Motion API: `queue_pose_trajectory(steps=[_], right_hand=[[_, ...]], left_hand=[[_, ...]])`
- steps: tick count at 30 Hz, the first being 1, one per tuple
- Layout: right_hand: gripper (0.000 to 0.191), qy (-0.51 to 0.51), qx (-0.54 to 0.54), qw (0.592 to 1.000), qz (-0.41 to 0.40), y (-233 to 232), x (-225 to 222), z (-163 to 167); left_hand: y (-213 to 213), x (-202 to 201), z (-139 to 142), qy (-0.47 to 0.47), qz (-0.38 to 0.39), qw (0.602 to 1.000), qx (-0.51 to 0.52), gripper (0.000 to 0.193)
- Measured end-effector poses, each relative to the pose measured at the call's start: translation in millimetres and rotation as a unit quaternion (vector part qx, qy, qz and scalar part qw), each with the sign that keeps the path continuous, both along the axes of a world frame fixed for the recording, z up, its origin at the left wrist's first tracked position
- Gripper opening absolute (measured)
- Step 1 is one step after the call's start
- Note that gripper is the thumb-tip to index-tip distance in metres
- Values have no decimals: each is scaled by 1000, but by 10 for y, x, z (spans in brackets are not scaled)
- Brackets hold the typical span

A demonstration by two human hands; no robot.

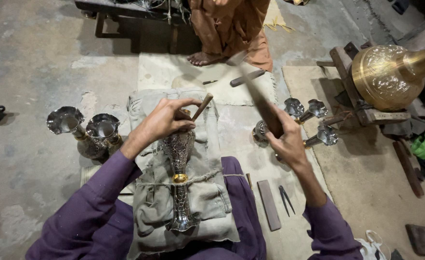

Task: The person sits on the floor with an ornate silver vase resting on a cloth cushion on their lap. They hold a chisel against the vase's engraved surface with one hand and repeatedly strike it with a wooden mallet held in the other hand, repositioning the chisel around the vase's body as they work.

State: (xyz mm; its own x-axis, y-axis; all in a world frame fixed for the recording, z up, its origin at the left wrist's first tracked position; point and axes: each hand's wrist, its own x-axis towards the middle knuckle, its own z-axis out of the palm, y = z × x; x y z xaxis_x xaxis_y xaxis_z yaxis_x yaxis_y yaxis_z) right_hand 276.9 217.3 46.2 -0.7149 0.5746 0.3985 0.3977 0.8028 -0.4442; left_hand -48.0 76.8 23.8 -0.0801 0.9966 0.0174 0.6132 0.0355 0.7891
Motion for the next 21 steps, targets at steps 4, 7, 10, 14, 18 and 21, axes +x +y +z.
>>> queue_pose_trajectory(steps=[4, 7, 10, 14, 18, 21], right_hand=[[72, -96, -51, 993, -52, -26, -19, 4], [71, -42, -29, 998, -45, -6, -29, 38], [76, 3, 46, 998, 46, 47, -27, 86], [69, -161, -20, 982, -94, 45, -53, 94], [74, -24, -39, 999, -23, -12, -112, 85], [71, -114, -1, 992, -46, -38, -99, 122]], left_hand=[[-29, -3, -21, -28, 5, 1000, 12, 63], [-16, -16, -27, -15, -2, 1000, -4, 62], [-8, -33, -28, -10, -11, 1000, -8, 61], [-48, -20, -9, -30, 0, 999, 14, 61], [-131, 12, 38, -75, 27, 997, -1, 58], [-148, 14, 75, -46, 19, 999, 6, 59]])
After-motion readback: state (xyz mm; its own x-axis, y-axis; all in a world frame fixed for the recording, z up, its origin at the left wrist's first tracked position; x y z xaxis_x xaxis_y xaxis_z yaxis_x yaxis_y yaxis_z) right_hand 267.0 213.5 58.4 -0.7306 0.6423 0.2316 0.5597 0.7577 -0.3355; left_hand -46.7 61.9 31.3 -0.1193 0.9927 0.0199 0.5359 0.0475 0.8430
